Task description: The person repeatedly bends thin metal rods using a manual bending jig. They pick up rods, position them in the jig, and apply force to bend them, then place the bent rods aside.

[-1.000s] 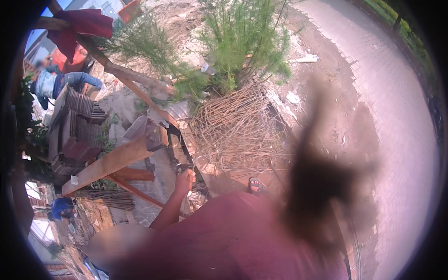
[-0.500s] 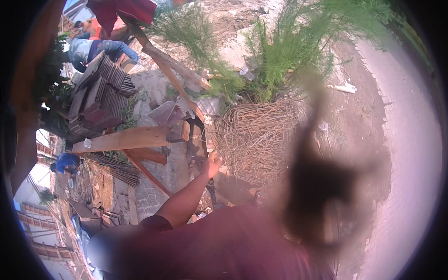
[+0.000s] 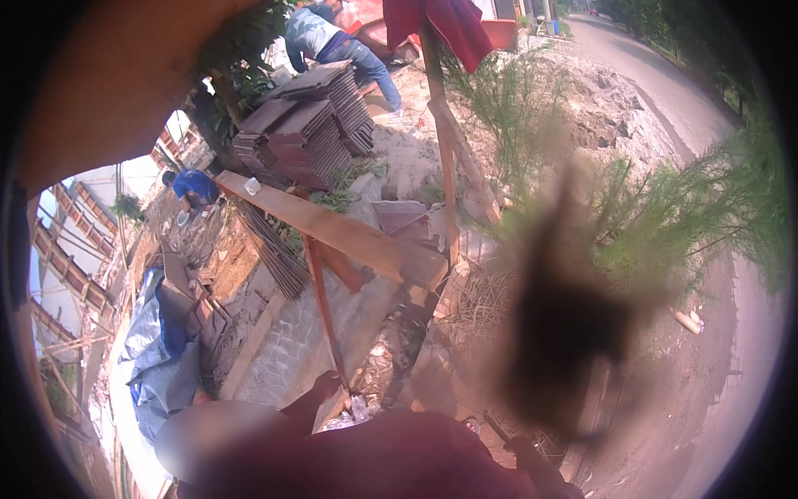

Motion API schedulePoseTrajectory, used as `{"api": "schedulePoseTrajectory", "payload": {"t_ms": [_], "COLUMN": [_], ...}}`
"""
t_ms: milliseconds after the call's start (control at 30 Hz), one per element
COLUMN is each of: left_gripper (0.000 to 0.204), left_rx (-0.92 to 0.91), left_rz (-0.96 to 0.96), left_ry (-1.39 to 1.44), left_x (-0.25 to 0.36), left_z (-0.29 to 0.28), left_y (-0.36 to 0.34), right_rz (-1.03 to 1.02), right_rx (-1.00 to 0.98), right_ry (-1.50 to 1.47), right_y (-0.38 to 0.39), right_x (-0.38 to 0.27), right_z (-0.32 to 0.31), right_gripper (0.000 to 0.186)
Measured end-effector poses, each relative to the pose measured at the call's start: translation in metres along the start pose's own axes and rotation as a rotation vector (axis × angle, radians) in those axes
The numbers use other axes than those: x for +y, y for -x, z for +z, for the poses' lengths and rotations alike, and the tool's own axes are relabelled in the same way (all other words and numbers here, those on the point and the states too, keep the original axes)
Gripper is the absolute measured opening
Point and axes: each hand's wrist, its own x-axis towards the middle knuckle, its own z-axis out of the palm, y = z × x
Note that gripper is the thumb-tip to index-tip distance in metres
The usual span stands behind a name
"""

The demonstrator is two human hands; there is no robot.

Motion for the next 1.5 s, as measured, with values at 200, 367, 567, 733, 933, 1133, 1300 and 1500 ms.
{"api": "schedulePoseTrajectory", "payload": {"t_ms": [200, 367, 567, 733, 933, 1133, 1300, 1500], "left_gripper": [0.056, 0.061, 0.059, 0.056, 0.055, 0.055, 0.053, 0.055], "left_rx": [-0.115, -0.333, -0.320, -0.183, -0.082, -0.171, -0.150, -0.130], "left_rz": [0.106, 0.096, -0.048, 0.036, 0.117, 0.072, 0.036, -0.023], "left_ry": [-0.002, -0.214, -0.102, 0.060, 0.103, 0.054, 0.057, 0.062], "left_x": [-0.031, -0.152, -0.143, -0.100, -0.059, -0.092, -0.139, -0.169], "left_z": [0.040, 0.092, 0.061, 0.003, -0.068, -0.086, -0.074, -0.049], "left_y": [0.031, 0.040, 0.011, -0.045, -0.095, -0.131, -0.145, -0.113], "right_rz": [-0.085, -0.250, -0.312, -0.268, -0.230, -0.451, -0.517, -0.397], "right_rx": [0.457, 0.349, 0.451, 0.358, 0.580, 0.960, 1.067, 1.014], "right_ry": [-0.025, -0.320, -0.235, -0.082, -0.271, -0.575, -0.750, -0.888], "right_y": [0.018, 0.055, 0.027, 0.001, 0.092, 0.102, 0.065, 0.048], "right_x": [-0.097, -0.218, -0.266, -0.273, -0.363, -0.434, -0.448, -0.474], "right_z": [-0.155, -0.231, -0.230, -0.227, -0.297, -0.347, -0.361, -0.377], "right_gripper": [0.057, 0.053, 0.045, 0.046, 0.047, 0.033, 0.021, 0.017]}}
